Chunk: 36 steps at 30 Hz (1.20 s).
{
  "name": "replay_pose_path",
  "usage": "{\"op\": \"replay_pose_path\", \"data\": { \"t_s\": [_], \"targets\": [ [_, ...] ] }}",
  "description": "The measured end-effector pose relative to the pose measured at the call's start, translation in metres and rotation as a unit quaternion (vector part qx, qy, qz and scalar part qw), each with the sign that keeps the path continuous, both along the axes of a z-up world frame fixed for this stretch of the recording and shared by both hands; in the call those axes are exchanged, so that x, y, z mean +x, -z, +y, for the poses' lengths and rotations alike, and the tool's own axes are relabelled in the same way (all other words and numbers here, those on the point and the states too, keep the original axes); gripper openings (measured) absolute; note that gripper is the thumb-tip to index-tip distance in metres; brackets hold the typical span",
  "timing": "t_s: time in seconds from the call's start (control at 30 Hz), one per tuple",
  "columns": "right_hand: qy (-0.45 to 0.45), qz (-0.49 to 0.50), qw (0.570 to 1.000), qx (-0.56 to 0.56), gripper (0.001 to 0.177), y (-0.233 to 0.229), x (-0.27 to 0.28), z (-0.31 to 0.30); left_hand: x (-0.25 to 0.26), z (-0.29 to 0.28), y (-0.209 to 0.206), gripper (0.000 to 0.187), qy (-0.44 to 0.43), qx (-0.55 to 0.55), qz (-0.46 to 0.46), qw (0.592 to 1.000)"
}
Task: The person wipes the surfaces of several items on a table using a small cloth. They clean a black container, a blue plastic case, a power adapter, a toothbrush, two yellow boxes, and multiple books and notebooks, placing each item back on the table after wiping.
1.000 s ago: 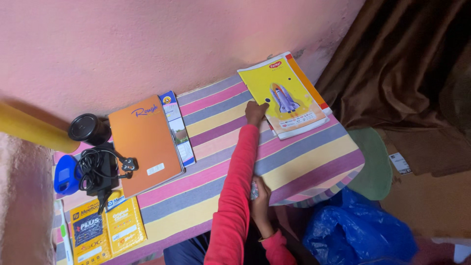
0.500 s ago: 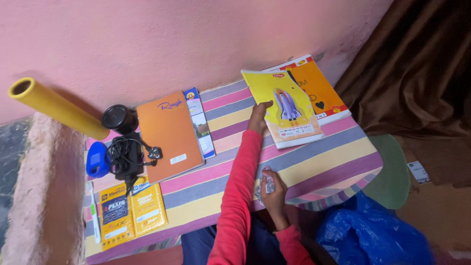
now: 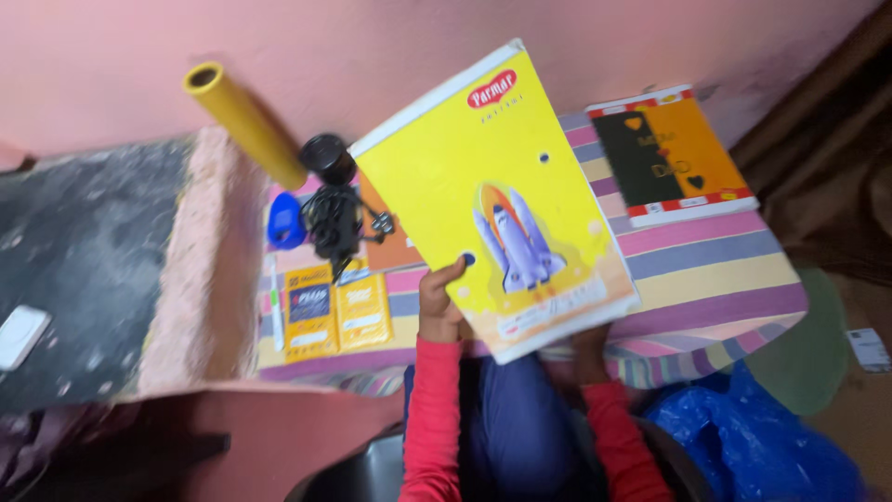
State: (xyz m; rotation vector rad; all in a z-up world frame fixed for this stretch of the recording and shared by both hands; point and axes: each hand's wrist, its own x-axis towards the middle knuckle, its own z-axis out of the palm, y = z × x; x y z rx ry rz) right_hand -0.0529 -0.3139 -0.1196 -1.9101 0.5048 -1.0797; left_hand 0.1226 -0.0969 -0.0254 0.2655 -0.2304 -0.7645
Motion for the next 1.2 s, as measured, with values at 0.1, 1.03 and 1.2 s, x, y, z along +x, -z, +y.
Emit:
{"op": "replay_pose_path", "data": {
  "t_s": [0.1, 1.03, 1.2],
  "targets": [
    [-0.146, -0.062, 0.95, 0.27, 0.046, -0.066, -0.002, -0.009, -0.041, 0.074, 0.031, 0.043, -0.009, 0.0, 0.035, 0.999],
    [-0.154, -0.066, 0.982, -0.084, 0.089, -0.291, 0.017, 0.152, -0.118, 0.095, 0.033, 0.081, -0.006, 0.073, -0.059, 0.996],
    [-0.257, 0.046, 0.926, -0.272, 0.076, -0.265, 0.035, 0.171, -0.111, 0.086, -0.007, 0.089, 0.007, 0.052, -0.113, 0.992]
  ]
}}
